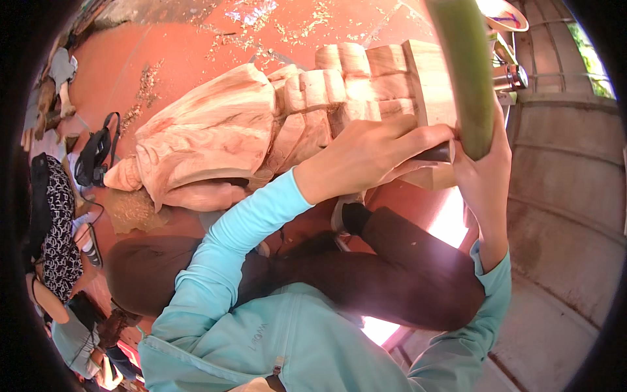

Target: The person carves a large wooden sculpture using a chisel and a wooden mallet. They repeatedly position the chisel on the wood and strike it with the mallet to shape the piece.

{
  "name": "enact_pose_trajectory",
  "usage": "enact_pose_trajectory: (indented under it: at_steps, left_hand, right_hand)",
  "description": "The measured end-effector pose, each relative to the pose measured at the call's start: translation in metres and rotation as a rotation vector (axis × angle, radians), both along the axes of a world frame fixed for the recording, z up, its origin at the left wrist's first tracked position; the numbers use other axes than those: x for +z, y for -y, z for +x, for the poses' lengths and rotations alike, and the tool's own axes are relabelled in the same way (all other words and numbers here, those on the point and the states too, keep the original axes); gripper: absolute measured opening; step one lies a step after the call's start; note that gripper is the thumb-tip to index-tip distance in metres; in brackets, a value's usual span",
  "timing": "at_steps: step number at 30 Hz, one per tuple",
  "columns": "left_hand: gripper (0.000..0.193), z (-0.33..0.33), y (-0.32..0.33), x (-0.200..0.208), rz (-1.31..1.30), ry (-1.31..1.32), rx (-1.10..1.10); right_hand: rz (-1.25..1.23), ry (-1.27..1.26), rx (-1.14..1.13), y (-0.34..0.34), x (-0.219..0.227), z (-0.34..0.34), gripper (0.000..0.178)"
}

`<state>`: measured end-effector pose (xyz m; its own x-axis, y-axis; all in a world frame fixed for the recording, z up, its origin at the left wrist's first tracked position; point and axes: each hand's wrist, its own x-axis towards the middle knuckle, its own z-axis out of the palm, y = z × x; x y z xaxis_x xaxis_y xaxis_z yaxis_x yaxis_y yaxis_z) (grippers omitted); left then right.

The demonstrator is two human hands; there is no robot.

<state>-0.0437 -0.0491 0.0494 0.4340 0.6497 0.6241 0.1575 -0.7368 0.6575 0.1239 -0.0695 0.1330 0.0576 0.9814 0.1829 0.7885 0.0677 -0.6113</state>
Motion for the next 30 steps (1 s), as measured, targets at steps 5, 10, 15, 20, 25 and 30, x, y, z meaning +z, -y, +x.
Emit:
enact_pose_trajectory:
  at_steps: [5, 10, 15, 20, 25, 30]
  left_hand:
    - [0.037, 0.022, -0.032, -0.029, -0.034, 0.185, 0.28]
    - [0.033, 0.026, -0.045, -0.037, -0.144, 0.252, 0.361]
    - [0.035, 0.028, -0.053, -0.043, -0.241, 0.263, 0.386]
    - [0.034, 0.027, -0.057, -0.046, -0.263, 0.338, 0.383]
    - [0.034, 0.026, -0.057, -0.047, -0.28, 0.345, 0.361]
    - [0.035, 0.023, -0.057, -0.051, -0.277, 0.392, 0.353]
  right_hand:
    - [-0.209, -0.359, -0.135, -0.013, -0.032, 0.016, 0.045]
    - [-0.272, -0.369, -0.279, -0.004, -0.051, 0.019, 0.04]
    - [-0.248, -0.174, -0.279, 0.008, -0.055, 0.031, 0.039]
    - [-0.293, -0.199, -0.336, 0.006, -0.045, 0.02, 0.04]
    - [-0.183, 0.005, -0.305, 0.006, -0.046, 0.026, 0.048]
    - [-0.085, 0.324, -0.262, -0.001, -0.048, 0.021, 0.058]
